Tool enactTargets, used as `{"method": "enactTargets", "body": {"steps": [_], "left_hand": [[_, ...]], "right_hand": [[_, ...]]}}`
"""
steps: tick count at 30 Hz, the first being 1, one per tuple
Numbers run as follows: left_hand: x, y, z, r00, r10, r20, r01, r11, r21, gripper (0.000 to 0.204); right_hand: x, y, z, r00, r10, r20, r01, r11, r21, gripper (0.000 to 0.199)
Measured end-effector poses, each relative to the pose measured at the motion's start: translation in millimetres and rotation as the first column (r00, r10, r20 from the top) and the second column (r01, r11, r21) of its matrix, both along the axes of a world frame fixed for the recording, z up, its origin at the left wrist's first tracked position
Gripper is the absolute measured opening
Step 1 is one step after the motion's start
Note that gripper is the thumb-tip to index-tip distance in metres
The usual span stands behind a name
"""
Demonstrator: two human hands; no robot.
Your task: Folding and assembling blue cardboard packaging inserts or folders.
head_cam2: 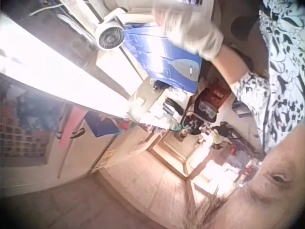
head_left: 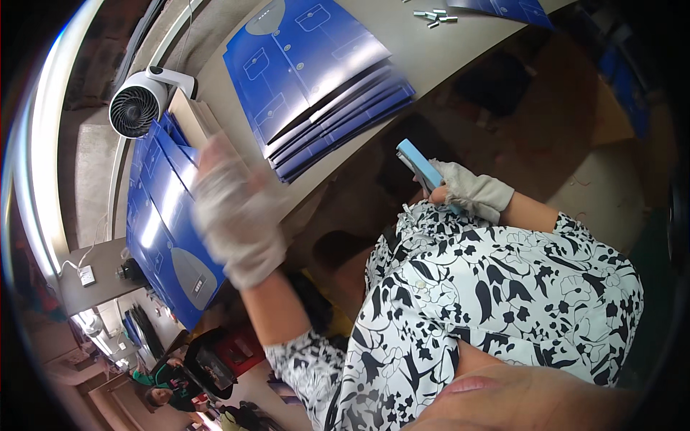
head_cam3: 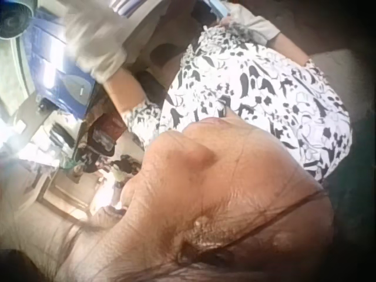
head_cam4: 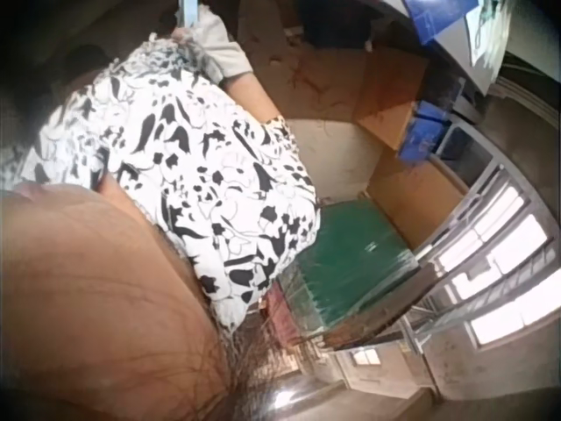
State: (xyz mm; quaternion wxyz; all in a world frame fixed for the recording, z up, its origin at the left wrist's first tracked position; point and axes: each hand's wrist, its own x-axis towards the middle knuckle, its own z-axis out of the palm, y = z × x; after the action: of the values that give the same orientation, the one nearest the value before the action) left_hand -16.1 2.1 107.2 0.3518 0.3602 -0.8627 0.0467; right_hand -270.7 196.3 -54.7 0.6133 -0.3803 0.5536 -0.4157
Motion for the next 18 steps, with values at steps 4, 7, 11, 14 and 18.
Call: {"method": "enactTargets", "body": {"steps": [4,7,11,14,18], "left_hand": [[-68,-34,-33,0.878,-0.054,0.476,0.058,0.998,0.008,0.085],[-72,-82,-60,0.853,-0.038,0.520,0.018,0.999,0.042,0.086],[-72,-86,-78,0.788,-0.217,0.576,0.062,0.959,0.277,0.083],[-74,-44,-59,0.792,-0.208,0.574,0.133,0.976,0.170,0.078],[-66,20,-12,0.674,-0.495,0.549,0.433,0.866,0.250,0.065]], "right_hand": [[4,5,2,0.998,-0.007,0.065,0.013,0.996,-0.083,0.047],[8,4,-1,0.998,-0.028,0.064,0.034,0.996,-0.084,0.054],[3,4,-17,0.975,-0.100,0.198,0.105,0.994,-0.015,0.041],[2,6,-11,0.959,-0.185,0.215,0.198,0.979,-0.038,0.035],[-11,5,-6,0.979,-0.190,0.080,0.198,0.974,-0.111,0.033]]}}
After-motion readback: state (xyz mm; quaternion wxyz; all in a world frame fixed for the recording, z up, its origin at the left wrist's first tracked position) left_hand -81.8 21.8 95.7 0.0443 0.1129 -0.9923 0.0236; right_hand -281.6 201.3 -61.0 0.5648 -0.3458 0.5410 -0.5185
